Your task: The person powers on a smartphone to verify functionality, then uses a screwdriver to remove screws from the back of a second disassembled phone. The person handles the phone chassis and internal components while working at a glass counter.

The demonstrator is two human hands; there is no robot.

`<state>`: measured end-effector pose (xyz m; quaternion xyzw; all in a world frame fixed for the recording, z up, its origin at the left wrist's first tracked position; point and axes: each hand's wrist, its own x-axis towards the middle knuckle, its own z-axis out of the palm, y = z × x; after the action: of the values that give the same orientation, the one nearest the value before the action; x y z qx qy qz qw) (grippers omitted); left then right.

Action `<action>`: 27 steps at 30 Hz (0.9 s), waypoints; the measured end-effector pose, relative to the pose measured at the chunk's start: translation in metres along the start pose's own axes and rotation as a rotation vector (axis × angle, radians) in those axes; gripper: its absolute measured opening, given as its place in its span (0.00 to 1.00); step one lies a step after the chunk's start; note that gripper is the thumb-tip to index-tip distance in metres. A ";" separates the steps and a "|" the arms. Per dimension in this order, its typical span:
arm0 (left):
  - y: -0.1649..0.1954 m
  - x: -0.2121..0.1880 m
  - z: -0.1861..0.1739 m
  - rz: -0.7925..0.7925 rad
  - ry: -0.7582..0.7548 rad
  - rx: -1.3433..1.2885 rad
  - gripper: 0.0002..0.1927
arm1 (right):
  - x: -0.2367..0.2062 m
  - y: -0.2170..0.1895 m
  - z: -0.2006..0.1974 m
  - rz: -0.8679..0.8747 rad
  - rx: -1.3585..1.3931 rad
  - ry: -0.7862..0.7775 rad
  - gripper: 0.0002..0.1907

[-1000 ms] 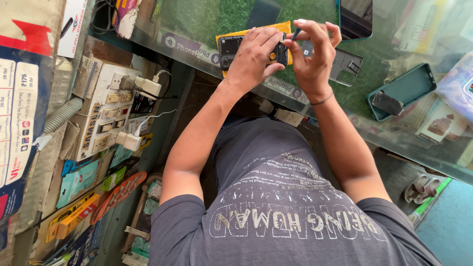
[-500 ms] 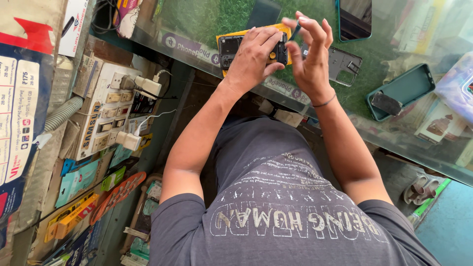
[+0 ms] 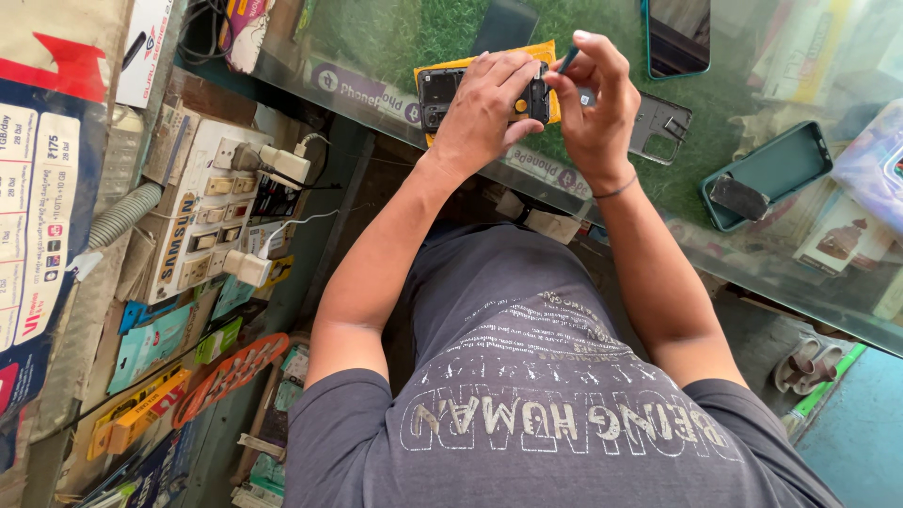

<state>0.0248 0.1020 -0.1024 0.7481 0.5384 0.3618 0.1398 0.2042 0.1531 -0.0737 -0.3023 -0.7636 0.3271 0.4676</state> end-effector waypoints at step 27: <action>0.010 0.008 -0.006 0.057 -0.035 0.156 0.15 | -0.015 0.009 -0.010 -0.036 0.247 0.105 0.27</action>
<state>0.0286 0.1049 -0.0890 0.7780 0.5409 0.3094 0.0802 0.2209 0.1491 -0.0852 -0.2454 -0.6974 0.3939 0.5461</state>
